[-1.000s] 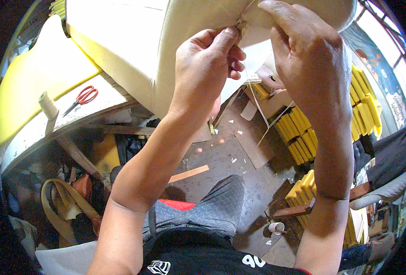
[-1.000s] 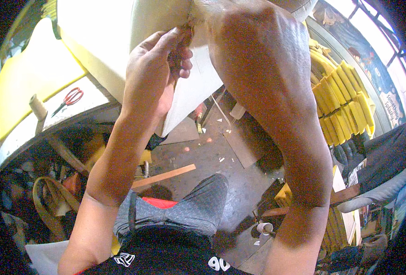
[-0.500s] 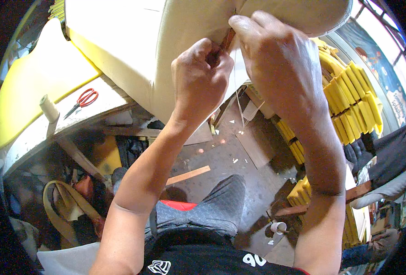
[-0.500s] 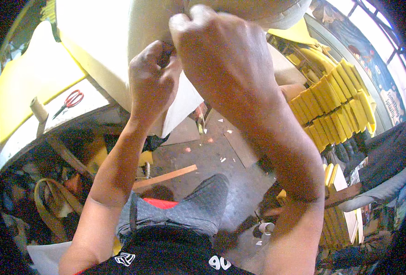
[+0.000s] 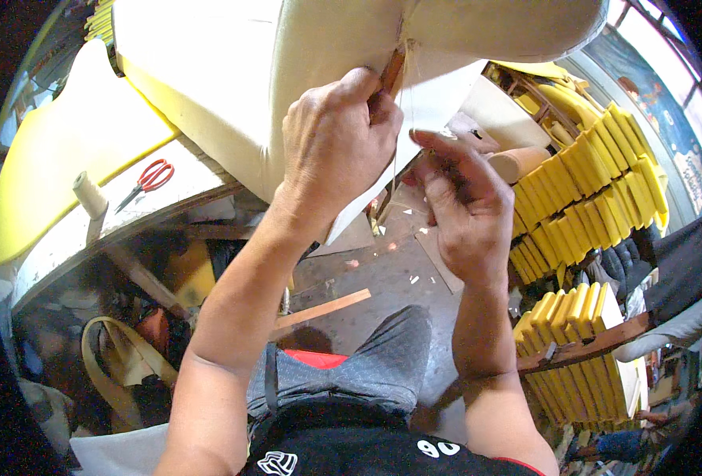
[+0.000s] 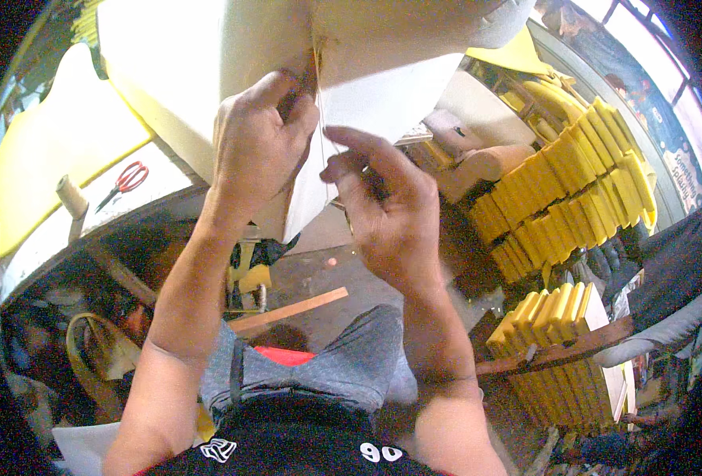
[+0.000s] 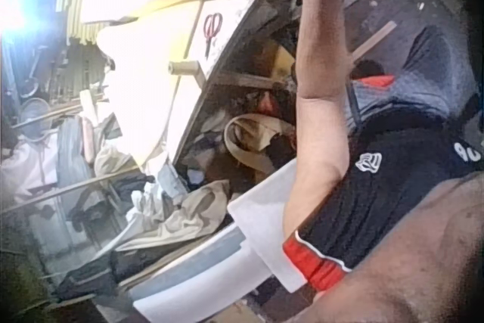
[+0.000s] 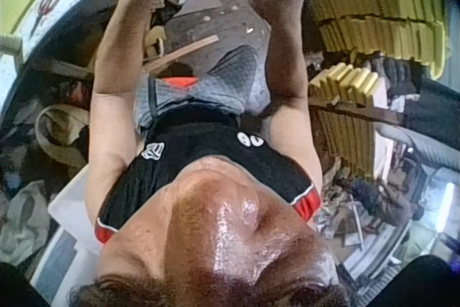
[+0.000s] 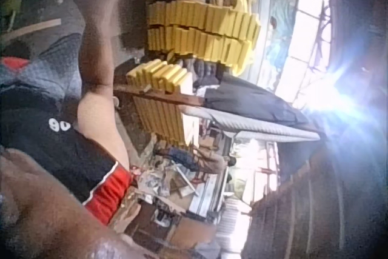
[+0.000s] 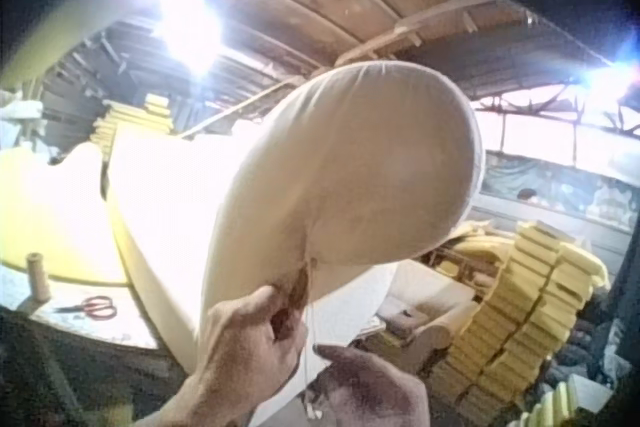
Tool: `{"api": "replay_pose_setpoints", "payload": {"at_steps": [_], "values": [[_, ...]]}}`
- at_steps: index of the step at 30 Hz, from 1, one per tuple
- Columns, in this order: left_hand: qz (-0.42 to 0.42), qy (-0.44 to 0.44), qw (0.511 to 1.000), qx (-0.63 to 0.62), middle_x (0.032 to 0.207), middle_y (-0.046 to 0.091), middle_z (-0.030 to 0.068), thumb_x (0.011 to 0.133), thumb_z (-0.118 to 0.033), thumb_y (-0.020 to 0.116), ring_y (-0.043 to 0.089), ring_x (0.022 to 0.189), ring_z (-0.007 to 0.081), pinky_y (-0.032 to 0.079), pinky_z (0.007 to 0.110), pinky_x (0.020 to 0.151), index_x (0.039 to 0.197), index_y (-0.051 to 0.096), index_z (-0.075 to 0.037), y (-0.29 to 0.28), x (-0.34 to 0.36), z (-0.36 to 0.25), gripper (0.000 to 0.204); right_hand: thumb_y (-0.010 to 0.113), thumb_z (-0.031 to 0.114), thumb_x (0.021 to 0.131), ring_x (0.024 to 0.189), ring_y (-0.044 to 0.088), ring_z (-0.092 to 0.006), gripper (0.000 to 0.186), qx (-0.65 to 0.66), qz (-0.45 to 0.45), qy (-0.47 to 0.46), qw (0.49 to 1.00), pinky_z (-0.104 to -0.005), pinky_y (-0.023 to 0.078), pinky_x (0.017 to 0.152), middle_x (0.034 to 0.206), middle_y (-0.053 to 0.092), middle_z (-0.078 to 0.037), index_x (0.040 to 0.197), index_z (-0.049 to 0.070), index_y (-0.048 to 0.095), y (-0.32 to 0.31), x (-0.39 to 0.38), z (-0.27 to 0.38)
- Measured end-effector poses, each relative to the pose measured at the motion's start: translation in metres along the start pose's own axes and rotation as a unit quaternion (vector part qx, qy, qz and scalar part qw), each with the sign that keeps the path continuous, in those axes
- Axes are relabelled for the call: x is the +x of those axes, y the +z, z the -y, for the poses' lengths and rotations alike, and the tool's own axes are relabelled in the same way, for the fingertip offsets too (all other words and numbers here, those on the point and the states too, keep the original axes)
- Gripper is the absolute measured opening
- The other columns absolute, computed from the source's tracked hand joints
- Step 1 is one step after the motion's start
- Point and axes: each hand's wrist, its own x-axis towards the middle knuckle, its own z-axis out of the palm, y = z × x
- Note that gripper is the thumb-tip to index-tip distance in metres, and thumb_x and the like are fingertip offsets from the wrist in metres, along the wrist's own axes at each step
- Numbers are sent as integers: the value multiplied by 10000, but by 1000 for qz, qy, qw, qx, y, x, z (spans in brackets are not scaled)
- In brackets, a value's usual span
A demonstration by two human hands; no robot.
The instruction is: The person prepares a needle and thread, then moves a red stool and a foam cushion to position a white upholstered armchair. They proceed to hand-sew a seam on the chair's armrest using a needle and thread.
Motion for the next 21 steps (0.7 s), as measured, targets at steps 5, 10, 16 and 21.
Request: {"api": "replay_pose_setpoints", "payload": {"at_steps": [5, 10, 16, 21], "values": [[114, 12, 990, 83, 662, 576, 220, 843, -145, 652, 616, 632, 415, 472, 482, 573, 745, 556, -30, -18, -42, 33, 179, 630, 50, 942, 594, 517, -23, 308, 58, -4, 39, 998, -177, 387, 501, 844, 701, -43, 1246, 2, 633, 6, -34, -26], [149, -8, 976, 162, 651, 578, 160, 838, -106, 644, 606, 608, 363, 469, 462, 550, 738, 524, -54, -61, -140, 103, 165, 670, 51, 912, 664, 576, -71, 366, 149, -7, 80, 985, -211, 436, 566, 830, 697, -75, 1268, -9, 610, -3, -70, -10], [190, -137, 936, 262, 648, 544, 178, 832, -99, 623, 576, 613, 400, 449, 471, 556, 729, 503, -46, -155, -290, 174, 166, 773, 58, 808, 798, 683, -189, 408, 254, 46, -25, 966, -277, 515, 638, 847, 716, -128, 1201, 18, 669, -33, -93, -3], [195, -210, 910, 300, 667, 548, 202, 831, -91, 615, 580, 634, 429, 453, 486, 561, 755, 503, -34, -207, -350, 153, 147, 722, 175, 891, 934, 684, -259, 328, -58, 42, -194, 978, -499, 417, 1034, 819, 717, -105, 1179, 48, 634, -20, -62, -9]]}}
